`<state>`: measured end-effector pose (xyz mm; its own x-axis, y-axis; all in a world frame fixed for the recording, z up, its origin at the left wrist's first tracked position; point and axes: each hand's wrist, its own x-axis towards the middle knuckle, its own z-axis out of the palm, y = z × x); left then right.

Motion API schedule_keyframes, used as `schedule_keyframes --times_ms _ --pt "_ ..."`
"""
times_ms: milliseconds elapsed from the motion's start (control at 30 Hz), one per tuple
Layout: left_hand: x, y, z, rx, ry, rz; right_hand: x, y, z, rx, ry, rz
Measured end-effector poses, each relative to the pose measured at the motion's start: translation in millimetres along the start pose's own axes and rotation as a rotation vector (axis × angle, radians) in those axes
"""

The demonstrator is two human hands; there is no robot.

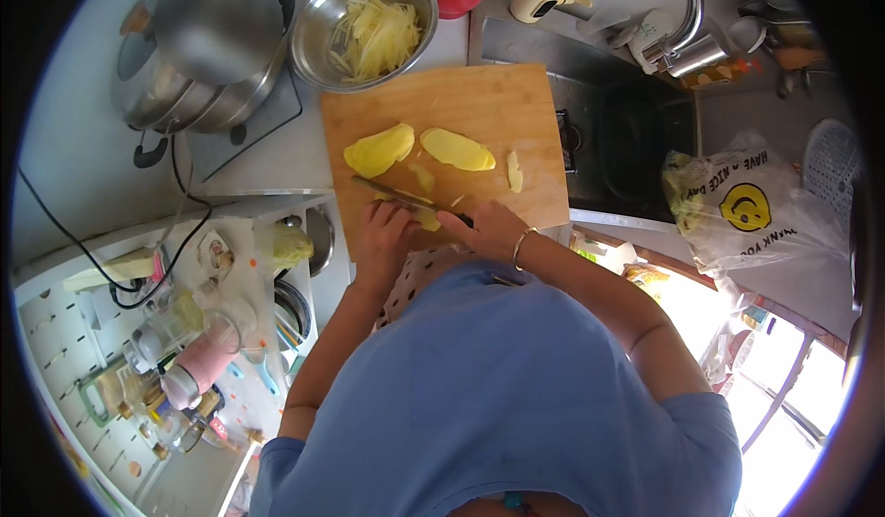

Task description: The person slices peeled potatoes into thin strips on a wooden cutting board using a knife. The sliced pieces are transferred into a metal bowl. The person continues slicing additional potato pieces throughout the clip.

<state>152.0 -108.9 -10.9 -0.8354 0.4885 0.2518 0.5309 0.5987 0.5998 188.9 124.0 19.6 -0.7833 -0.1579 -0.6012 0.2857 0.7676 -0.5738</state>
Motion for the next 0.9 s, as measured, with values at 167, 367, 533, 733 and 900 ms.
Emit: schedule_keyframes --times_ms 167,367,533,733,900 --pt "2.0 1.3 2.1 -0.036 0.026 0.002 -35.1 -26.7 -27.0 0.172 -0.058 0.06" --pt "2.9 -1.6 -0.3 -0.012 -0.006 0.005 -5.1 -8.8 -4.8 0.082 -0.031 -0.022" --pt "-1.6 -3.4 1.4 -0.011 0.024 0.013 -12.5 -16.8 -11.9 0.172 -0.035 0.003" --pt "-0.3 -4.0 3.4 -0.028 0.029 0.008 -10.4 -5.4 -10.8 0.077 -0.138 -0.008" --pt "3.0 -3.7 -0.5 -0.003 -0.002 0.02 7.2 -15.3 -4.2 0.086 -0.04 0.072"
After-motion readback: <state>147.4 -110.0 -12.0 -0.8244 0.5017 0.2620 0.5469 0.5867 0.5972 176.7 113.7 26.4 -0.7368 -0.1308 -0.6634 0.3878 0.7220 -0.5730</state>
